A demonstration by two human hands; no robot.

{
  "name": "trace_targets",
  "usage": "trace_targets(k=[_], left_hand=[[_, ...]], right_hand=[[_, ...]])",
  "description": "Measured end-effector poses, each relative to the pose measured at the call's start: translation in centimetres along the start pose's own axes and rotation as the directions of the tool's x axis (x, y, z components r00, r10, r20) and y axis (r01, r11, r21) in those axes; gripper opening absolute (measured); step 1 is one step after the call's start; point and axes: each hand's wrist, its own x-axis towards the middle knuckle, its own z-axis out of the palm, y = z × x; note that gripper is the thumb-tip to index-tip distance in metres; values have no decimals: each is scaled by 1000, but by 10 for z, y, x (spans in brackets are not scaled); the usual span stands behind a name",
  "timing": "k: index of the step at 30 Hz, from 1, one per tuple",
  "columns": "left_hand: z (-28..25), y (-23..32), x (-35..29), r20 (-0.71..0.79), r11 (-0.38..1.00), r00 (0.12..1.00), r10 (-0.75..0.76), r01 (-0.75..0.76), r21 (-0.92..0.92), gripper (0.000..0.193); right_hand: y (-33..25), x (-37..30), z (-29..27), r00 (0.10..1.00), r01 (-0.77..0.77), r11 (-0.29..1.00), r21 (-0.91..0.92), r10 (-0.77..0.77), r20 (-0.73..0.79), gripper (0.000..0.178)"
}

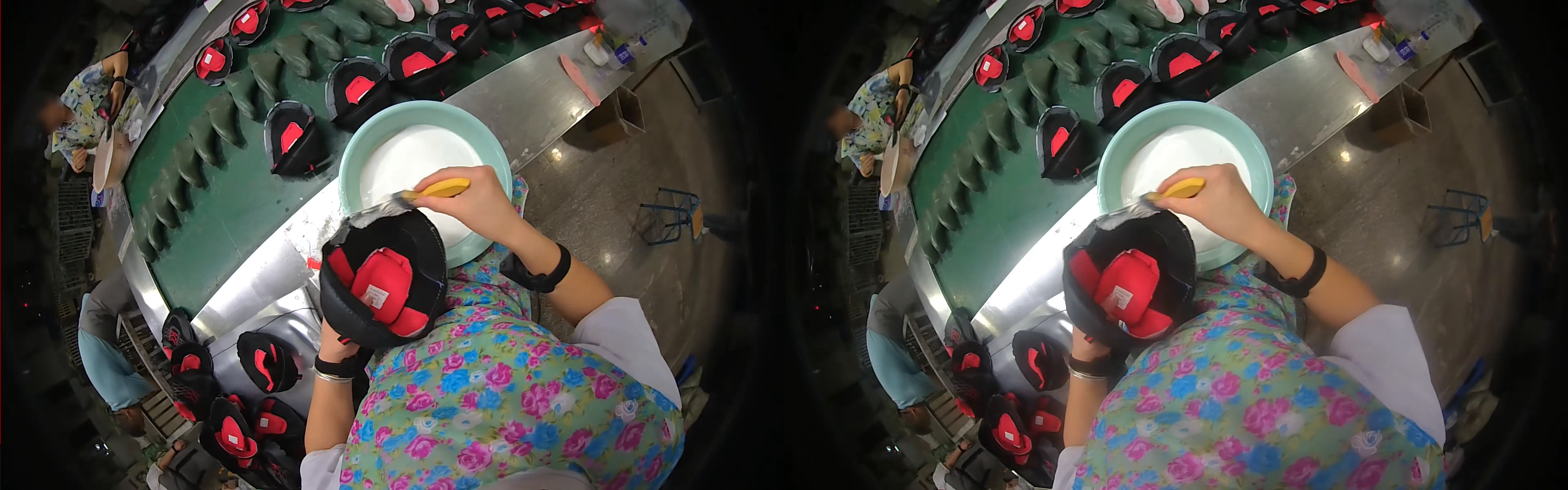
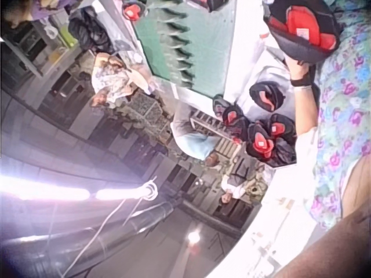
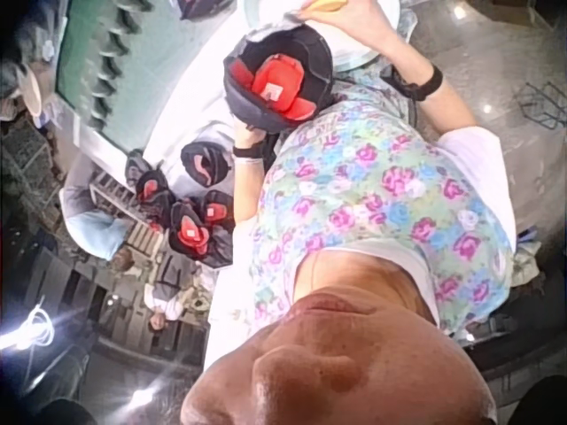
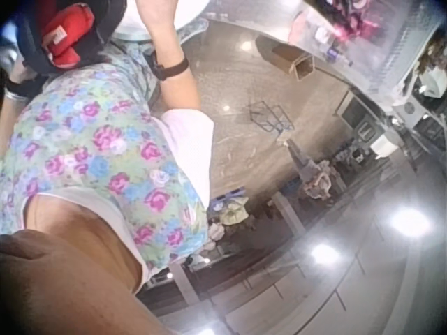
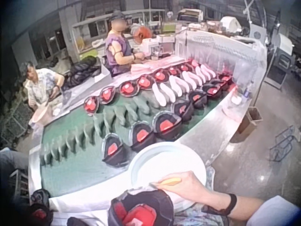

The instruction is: The worker is applying adhesive to shoe components using a brush in a manufacturing facility.

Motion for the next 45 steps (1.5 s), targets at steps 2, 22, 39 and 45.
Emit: trace_targets(k=[2,22,39,45], left_hand=[[-7,-6,1,-45,999,998,48,-48,-7,51],[-36,-7,8,-201,915,960,196,-252,-314,43],[-29,-14,21,97,957,995,-7,35,-289,39],[-68,-40,7,171,833,973,-158,224,-506,37]], right_hand=[[9,-10,-1,982,-130,987,-95,115,-150,16],[-16,-19,14,995,-93,993,-71,95,19,19],[-70,35,73,803,292,924,245,-376,463,16],[-33,24,52,964,34,990,-138,4,266,19]])
